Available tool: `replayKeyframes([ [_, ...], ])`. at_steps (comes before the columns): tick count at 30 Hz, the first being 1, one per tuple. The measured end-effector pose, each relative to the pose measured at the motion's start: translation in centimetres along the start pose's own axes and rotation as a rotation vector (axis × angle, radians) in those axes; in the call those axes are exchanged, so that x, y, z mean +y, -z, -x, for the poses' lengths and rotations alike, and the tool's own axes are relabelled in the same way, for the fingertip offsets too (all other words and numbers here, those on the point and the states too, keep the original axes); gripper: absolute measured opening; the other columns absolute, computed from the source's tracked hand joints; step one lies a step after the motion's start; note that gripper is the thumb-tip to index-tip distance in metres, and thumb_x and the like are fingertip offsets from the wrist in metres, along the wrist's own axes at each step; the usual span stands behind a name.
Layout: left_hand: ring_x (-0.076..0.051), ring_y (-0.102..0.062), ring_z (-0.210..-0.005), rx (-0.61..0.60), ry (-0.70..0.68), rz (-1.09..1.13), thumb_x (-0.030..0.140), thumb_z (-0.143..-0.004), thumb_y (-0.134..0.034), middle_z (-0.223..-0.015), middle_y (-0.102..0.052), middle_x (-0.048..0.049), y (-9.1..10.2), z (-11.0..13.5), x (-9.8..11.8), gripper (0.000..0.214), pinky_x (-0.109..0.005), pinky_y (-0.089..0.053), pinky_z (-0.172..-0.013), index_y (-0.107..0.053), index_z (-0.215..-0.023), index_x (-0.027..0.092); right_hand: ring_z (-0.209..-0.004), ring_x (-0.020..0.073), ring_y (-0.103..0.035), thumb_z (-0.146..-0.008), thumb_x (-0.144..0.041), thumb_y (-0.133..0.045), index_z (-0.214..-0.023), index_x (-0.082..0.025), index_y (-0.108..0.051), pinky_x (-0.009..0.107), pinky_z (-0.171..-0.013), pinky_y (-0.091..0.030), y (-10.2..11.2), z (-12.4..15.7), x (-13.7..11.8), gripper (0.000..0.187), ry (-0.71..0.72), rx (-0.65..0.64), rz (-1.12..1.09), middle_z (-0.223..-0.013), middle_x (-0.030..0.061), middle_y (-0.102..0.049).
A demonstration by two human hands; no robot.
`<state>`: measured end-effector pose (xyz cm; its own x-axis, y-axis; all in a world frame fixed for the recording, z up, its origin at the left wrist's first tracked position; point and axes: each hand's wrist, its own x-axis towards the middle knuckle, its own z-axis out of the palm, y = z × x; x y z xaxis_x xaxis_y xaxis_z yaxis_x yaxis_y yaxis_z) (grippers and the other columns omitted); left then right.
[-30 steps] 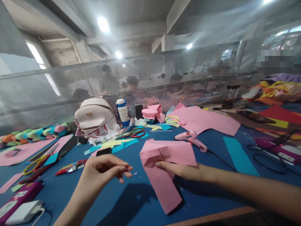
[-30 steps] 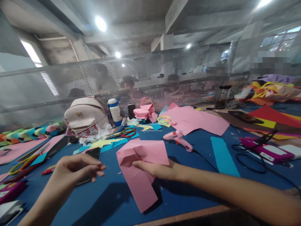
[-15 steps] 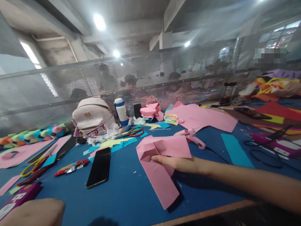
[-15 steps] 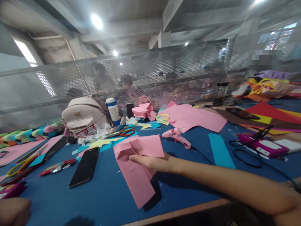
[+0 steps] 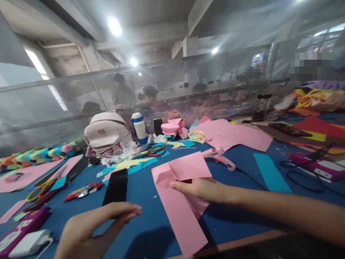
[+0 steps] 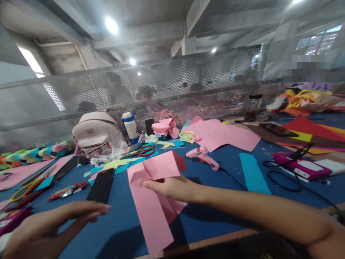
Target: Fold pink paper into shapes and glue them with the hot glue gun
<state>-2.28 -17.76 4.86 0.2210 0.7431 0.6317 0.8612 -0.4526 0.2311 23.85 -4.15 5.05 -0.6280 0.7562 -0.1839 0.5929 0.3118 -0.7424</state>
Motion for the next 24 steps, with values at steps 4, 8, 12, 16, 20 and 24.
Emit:
replayKeyframes([
  [4, -0.007, -0.067, -0.053, 0.0, -0.147, 0.016, 0.029, -0.095, -0.056, -0.068, -0.071, 0.0103, -3.5, -2.1, 2.2, 0.019, -0.012, -0.05, -0.053, -0.059, -0.113, 0.028, -0.096, 0.0301, -0.064, -0.079, -0.074, -0.051, -0.101, -0.021, -0.071, 0.038, -0.082, -0.045, -1.0, -0.2, -0.4, 0.061, 0.064, 0.078, -0.013, -0.106, 0.0084, -0.072],
  [8, -0.01, -0.056, -0.043, 0.018, -0.184, -0.087, 0.026, -0.098, -0.049, -0.057, -0.062, 0.0076, -5.8, -2.6, 2.5, 0.013, -0.021, -0.039, -0.043, -0.06, -0.103, 0.023, -0.087, 0.0279, -0.063, -0.079, -0.07, -0.054, -0.087, -0.017, -0.073, 0.033, -0.071, -0.044, -1.4, -0.3, -0.8, 0.057, 0.035, 0.069, -0.055, -0.092, 0.008, -0.073],
  [12, -0.011, -0.054, -0.044, 0.126, -0.3, -0.208, 0.015, -0.093, -0.055, -0.061, -0.065, 0.0043, -5.8, -2.6, 2.3, 0.013, -0.025, -0.034, -0.046, -0.062, -0.104, 0.019, -0.09, 0.0257, -0.062, -0.076, -0.061, -0.063, -0.083, -0.016, -0.074, 0.033, -0.076, -0.044, -1.9, -0.8, -0.7, 0.047, -0.06, 0.01, -0.388, -0.093, 0.0074, -0.073],
  [16, -0.013, -0.061, -0.058, 0.132, -0.394, -0.275, 0.005, -0.091, -0.053, -0.076, -0.071, -0.0019, -5.2, -2.3, 2.4, 0.023, -0.027, -0.037, -0.057, -0.064, -0.11, 0.013, -0.081, 0.0187, -0.061, -0.069, -0.046, -0.076, -0.08, -0.013, -0.071, 0.03, -0.078, -0.043, -2.7, -1.4, -0.6, 0.035, -0.092, -0.005, -0.783, -0.087, 0.0065, -0.072],
  [20, -0.018, -0.066, -0.07, 0.183, -0.435, -0.326, 0.005, -0.092, -0.051, -0.085, -0.074, -0.0075, -5.0, -2.0, 2.7, 0.021, -0.033, -0.041, -0.067, -0.066, -0.106, 0.009, -0.069, 0.0131, -0.054, -0.066, -0.039, -0.08, -0.07, -0.013, -0.068, 0.026, -0.071, -0.041, -2.8, -1.4, -1.0, 0.029, -0.119, 0.008, -0.891, -0.07, 0.0012, -0.065],
  [24, -0.022, -0.068, -0.071, 0.267, -0.577, -0.416, 0.008, -0.094, -0.048, -0.085, -0.076, -0.0122, -5.1, -2.5, 2.5, 0.02, -0.036, -0.043, -0.071, -0.065, -0.102, 0.003, -0.072, 0.0142, -0.058, -0.066, -0.039, -0.08, -0.074, -0.012, -0.07, 0.027, -0.074, -0.042, -2.5, -1.0, -1.2, 0.03, -0.128, -0.029, -0.954, -0.075, 0.0031, -0.068],
])
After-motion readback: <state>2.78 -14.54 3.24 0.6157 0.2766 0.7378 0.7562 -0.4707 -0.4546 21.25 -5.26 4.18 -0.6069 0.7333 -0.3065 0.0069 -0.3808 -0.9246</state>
